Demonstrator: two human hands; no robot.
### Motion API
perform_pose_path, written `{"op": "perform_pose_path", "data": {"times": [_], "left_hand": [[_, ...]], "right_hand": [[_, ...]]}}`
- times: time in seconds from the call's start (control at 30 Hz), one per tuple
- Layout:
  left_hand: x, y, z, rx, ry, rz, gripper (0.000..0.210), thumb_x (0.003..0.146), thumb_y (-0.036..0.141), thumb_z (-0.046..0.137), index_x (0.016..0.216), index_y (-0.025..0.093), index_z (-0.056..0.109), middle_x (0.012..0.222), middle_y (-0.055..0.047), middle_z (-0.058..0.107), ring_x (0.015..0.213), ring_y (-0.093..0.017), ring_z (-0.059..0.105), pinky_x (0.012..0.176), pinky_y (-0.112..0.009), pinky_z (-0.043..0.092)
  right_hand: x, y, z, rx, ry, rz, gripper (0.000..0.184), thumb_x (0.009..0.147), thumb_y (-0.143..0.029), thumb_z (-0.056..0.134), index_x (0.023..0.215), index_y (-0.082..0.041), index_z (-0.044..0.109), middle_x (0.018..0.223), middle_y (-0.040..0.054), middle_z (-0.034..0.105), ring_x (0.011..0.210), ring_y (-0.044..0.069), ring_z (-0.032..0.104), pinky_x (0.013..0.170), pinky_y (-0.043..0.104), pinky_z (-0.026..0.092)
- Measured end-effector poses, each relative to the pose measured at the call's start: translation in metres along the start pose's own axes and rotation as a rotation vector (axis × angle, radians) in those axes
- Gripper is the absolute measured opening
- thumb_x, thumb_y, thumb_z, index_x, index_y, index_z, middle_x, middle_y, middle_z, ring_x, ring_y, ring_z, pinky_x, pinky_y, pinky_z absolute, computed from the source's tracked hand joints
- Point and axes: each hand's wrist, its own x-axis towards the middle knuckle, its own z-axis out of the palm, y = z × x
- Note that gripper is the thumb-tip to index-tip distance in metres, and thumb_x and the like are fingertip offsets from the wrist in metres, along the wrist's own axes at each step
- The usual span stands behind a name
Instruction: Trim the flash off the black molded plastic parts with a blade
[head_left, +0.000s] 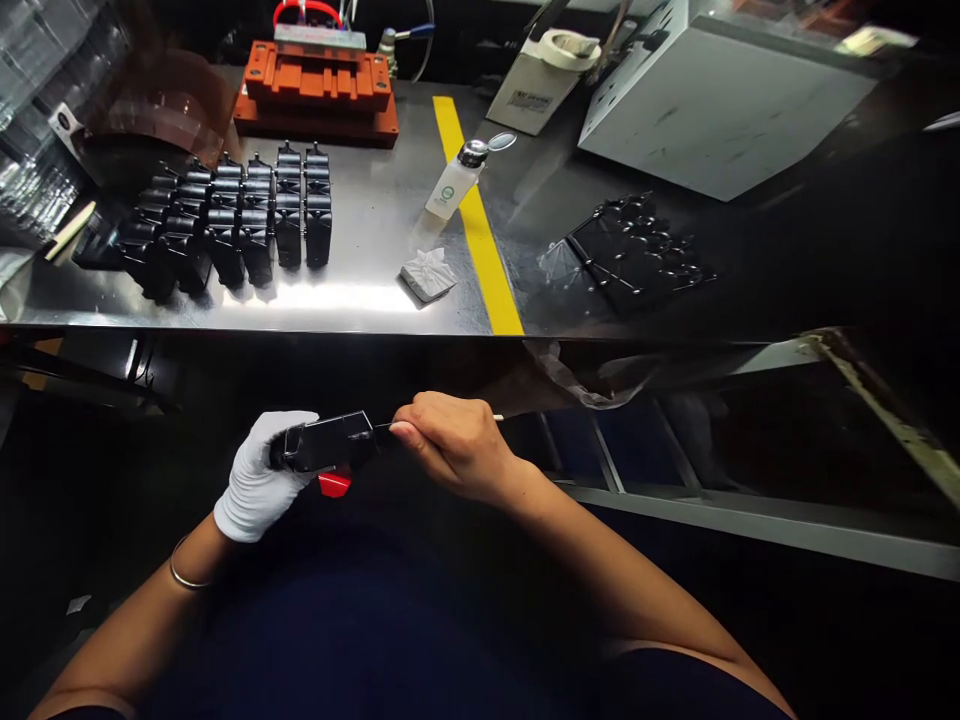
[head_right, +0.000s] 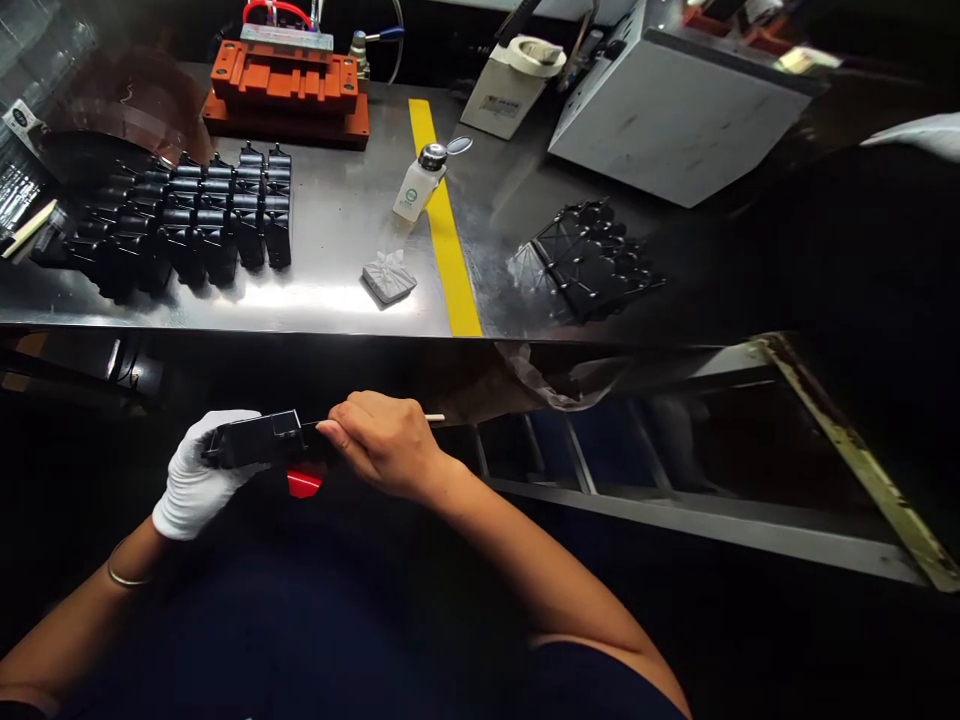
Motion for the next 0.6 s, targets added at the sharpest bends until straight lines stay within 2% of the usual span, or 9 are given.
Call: {"op": "perform_pose_path", "data": {"times": [0.17,0.43,0.6], "left_hand": [[-0.001,-0.006,-0.005,0.026,-0.017,0.142,0.041,0.072,0.016,0.073,0.11,0.026,0.061,0.107,-0.005,0.064,0.096,-0.022,0.063,0.086,-0.039,0.051],[0.001,-0.013,-0.01,0.054,-0.034,0.291,0.051,0.069,0.009,0.075,0.115,0.025,0.06,0.103,-0.006,0.064,0.093,-0.022,0.064,0.081,-0.037,0.052],[0.002,-0.012,-0.015,0.054,-0.049,0.309,0.054,0.067,0.008,0.076,0.115,0.026,0.06,0.103,-0.006,0.065,0.092,-0.022,0.064,0.082,-0.037,0.051]], "right_hand": [[-0.002,-0.002,0.0,0.011,-0.009,0.001,0.032,0.096,-0.025,0.043,0.068,-0.015,0.057,0.055,-0.0008,0.048,0.051,0.01,0.043,0.05,0.023,0.029],[0.001,0.0,0.003,0.04,-0.039,-0.015,0.035,0.097,-0.027,0.042,0.067,-0.016,0.056,0.055,-0.0015,0.049,0.051,0.009,0.043,0.051,0.023,0.029],[0.0,-0.001,0.006,0.022,-0.045,-0.015,0.037,0.098,-0.028,0.041,0.067,-0.015,0.057,0.055,-0.0009,0.05,0.051,0.009,0.044,0.051,0.023,0.029]]}}
